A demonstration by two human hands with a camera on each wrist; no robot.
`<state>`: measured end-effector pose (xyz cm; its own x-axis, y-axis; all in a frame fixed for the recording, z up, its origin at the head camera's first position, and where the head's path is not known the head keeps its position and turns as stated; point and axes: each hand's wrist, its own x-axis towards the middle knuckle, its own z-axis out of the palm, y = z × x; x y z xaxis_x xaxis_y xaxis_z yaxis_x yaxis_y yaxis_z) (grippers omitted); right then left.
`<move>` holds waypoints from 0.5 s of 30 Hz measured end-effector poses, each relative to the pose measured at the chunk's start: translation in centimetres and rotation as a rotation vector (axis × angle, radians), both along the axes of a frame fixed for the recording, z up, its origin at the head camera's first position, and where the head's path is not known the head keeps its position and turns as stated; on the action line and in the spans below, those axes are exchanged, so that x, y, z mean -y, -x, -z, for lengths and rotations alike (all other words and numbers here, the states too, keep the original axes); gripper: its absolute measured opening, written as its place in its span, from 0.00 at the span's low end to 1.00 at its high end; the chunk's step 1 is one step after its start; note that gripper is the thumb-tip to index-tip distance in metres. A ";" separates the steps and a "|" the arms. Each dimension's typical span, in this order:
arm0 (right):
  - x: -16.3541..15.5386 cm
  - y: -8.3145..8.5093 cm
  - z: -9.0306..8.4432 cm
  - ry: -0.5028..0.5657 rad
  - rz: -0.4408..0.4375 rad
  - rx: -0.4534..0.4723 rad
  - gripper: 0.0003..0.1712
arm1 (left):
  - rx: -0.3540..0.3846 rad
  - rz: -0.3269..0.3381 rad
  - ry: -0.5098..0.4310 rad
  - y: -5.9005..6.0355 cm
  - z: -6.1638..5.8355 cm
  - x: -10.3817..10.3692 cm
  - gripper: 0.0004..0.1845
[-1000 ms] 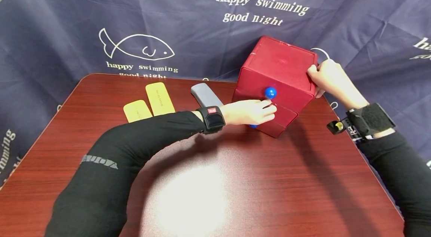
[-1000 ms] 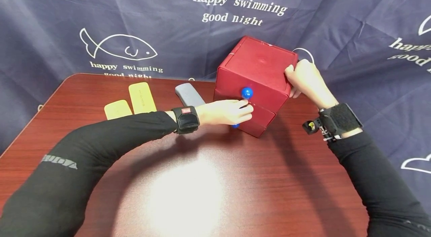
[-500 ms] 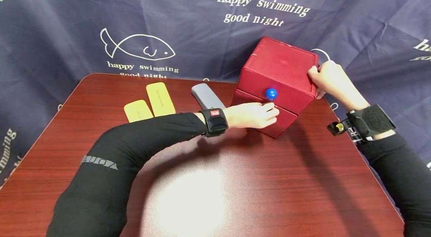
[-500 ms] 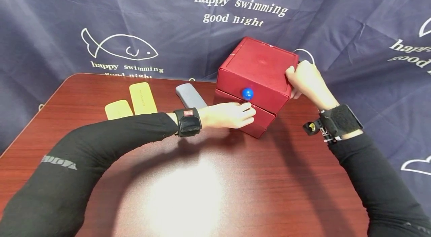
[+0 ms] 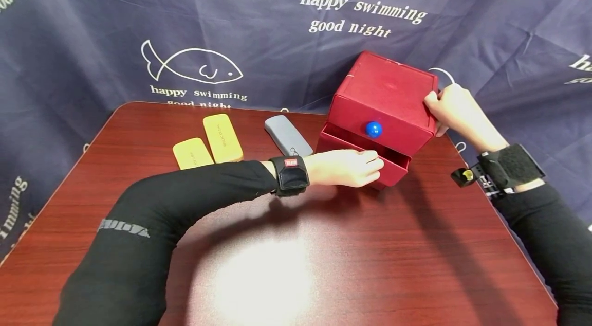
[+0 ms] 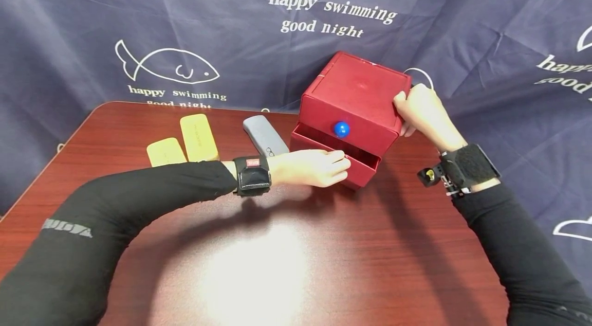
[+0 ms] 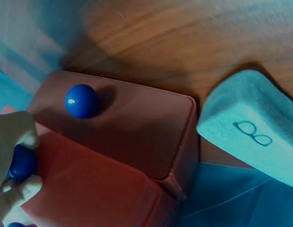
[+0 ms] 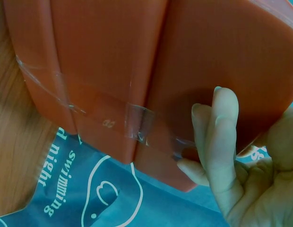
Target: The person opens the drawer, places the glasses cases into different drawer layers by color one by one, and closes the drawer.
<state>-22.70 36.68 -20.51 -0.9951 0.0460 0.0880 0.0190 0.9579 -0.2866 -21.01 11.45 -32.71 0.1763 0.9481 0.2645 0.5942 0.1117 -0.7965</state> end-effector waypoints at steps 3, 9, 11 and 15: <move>-0.1 0.1 0.0 -0.003 0.000 0.000 0.29 | -0.043 0.006 0.002 -0.6 -0.1 0.3 0.26; -0.2 0.1 0.0 -0.001 0.004 -0.001 0.29 | -0.065 -0.019 0.040 -1.8 -0.3 0.8 0.25; -0.2 0.1 0.0 0.002 -0.001 0.000 0.29 | -0.069 -0.023 0.051 -2.1 -0.4 1.0 0.25; -0.2 0.1 0.0 0.000 -0.008 -0.001 0.30 | -0.074 -0.039 0.077 -2.9 -0.4 1.4 0.23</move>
